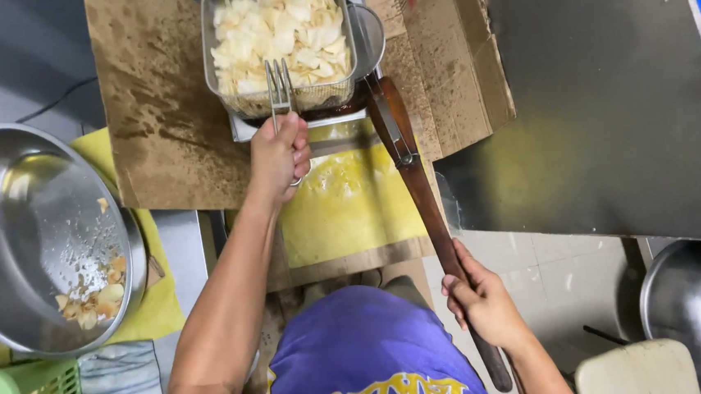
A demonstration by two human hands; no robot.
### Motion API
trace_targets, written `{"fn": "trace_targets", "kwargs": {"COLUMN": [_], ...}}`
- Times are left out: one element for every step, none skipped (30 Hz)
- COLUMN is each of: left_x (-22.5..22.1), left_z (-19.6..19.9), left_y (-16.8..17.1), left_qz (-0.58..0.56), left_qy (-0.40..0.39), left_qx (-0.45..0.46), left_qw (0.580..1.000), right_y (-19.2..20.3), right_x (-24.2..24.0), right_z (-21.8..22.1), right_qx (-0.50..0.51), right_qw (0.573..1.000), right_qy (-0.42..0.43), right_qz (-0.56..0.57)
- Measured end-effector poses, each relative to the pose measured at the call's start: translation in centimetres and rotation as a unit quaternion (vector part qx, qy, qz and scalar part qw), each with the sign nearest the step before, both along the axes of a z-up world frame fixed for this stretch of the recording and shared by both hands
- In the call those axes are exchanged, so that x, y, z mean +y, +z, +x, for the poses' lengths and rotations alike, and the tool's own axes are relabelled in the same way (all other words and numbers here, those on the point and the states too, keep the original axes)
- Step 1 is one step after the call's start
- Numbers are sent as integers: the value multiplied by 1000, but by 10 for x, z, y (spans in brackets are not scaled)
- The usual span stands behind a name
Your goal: Frying sliced vegetables in a deep fryer, stirring them with a paddle, and then collecting and bagging the finished chips.
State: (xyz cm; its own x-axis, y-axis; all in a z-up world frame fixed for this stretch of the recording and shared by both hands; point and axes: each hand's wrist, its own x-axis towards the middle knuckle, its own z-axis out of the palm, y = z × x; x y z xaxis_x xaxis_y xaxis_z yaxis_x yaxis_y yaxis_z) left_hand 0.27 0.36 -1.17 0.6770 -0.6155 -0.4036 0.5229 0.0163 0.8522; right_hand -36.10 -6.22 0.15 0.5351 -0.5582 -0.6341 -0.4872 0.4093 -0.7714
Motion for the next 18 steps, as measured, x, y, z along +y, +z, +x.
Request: {"fn": "trace_targets", "kwargs": {"left_x": [2, 5, 8, 12, 15, 17, 19, 19, 19, 19, 20, 19, 18, 19, 20, 22, 22, 24], "left_z": [-2, -1, -1, -1, -2, -3, -5, -5, -5, -5, -5, -5, -5, -5, -5, -5, -5, -5], "left_y": [-5, -2, 2, 7, 16, 24, 32, 37, 41, 46, 50, 55, 60, 63, 66, 68, 69, 69], "left_qz": [-5, -5, -19, -32, -31, -44, -57, -56, -63, -71, -71, -82, -93, -95, -93, -89, -88, -87], "left_qy": [4, 7, 0, -7, -4, -3, -3, -4, 3, 10, 8, 16, 25, 23, 25, 29, 28, 31], "left_qx": [1, 0, 0, -1, -1, -12, -23, -23, -29, -37, -37, -46, -55, -57, -51, -45, -46, -46], "left_qw": [1000, 1000, 1000, 999, 1000, 999, 998, 998, 998, 997, 997, 995, 994, 994, 994, 995, 995, 995], "right_y": [-2, -3, -5, -6, -2, 2, 5, 3, 1, -1, -1, -2, -2, -14, -26, -39, -43, -47], "right_x": [0, 1, 2, 3, 2, 2, 2, -1, -4, -6, -7, -9, -11, -13, -15, -16, -13, -10], "right_z": [-1, 1, 2, 2, 6, 10, 14, 14, 15, 16, 21, 26, 31, 28, 25, 23, 21, 19], "right_qx": [8, 7, 11, 15, 15, 64, 113, 113, 115, 116, 115, 134, 153, 151, 170, 189, 188, 187], "right_qw": [1000, 1000, 1000, 999, 999, 996, 989, 989, 978, 961, 961, 946, 928, 928, 909, 888, 888, 881], "right_qy": [9, 12, 21, 31, 34, 53, 73, 72, 115, 155, 153, 174, 194, 191, 217, 245, 245, 247], "right_qz": [9, 9, 3, -1, -1, -30, -59, -58, -128, -198, -198, -239, -280, -281, -312, -340, -340, -358]}}
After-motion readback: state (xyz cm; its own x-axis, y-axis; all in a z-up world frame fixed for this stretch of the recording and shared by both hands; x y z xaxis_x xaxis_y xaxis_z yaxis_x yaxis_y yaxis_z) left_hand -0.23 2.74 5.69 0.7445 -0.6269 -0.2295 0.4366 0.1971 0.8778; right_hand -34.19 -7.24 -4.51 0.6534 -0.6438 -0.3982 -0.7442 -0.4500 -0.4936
